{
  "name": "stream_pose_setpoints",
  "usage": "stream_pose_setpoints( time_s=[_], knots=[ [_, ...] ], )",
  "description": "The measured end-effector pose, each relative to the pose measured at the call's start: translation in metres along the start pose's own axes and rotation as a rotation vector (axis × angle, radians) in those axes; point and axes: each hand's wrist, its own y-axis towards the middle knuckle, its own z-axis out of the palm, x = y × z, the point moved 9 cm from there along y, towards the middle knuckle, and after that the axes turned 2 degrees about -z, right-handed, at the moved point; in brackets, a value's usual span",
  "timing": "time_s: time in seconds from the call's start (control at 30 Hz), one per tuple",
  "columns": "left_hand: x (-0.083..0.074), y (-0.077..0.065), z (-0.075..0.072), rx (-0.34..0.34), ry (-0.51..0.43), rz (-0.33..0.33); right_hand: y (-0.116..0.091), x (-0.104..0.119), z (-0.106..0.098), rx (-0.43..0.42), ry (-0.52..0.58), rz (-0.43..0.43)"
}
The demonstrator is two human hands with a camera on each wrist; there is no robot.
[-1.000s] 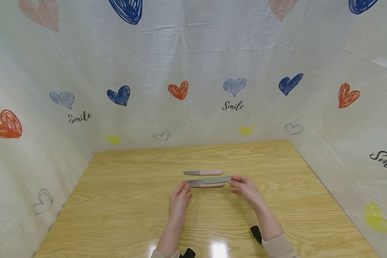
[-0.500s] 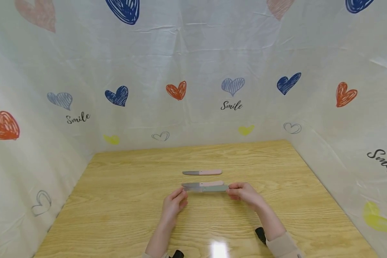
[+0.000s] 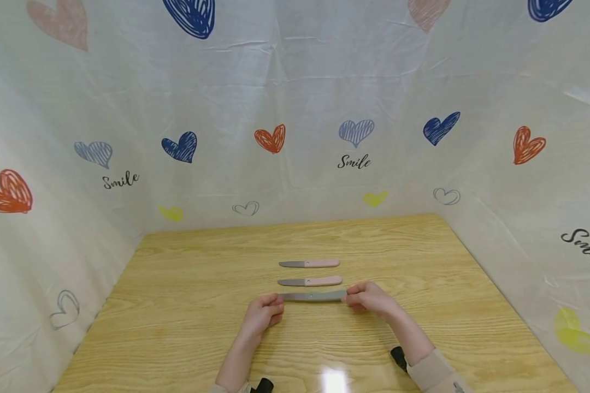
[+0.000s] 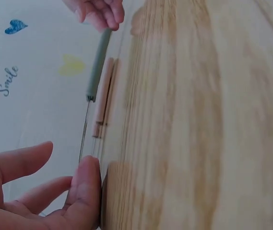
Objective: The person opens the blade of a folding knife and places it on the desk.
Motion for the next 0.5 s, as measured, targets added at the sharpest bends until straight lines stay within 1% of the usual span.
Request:
stream_pose_setpoints(
  time_s=[0.2,0.3,0.5],
  knots=[
    [0.0027,0.0025,0.0014,0.025,0.075,0.006,0.0009,-0.0054,-0.0011,-0.041,-0.059,0.057],
    [0.0039,0.0034,0.0013,0.03,0.099,0.004,0.0005,-0.0044,-0.0006,-0.036,-0.077,0.054],
    [0.0061,0.0039,0.0012,0.064,0.119,-0.001,-0.0006,-0.0026,-0.0001,-0.028,-0.107,0.043]
  ],
)
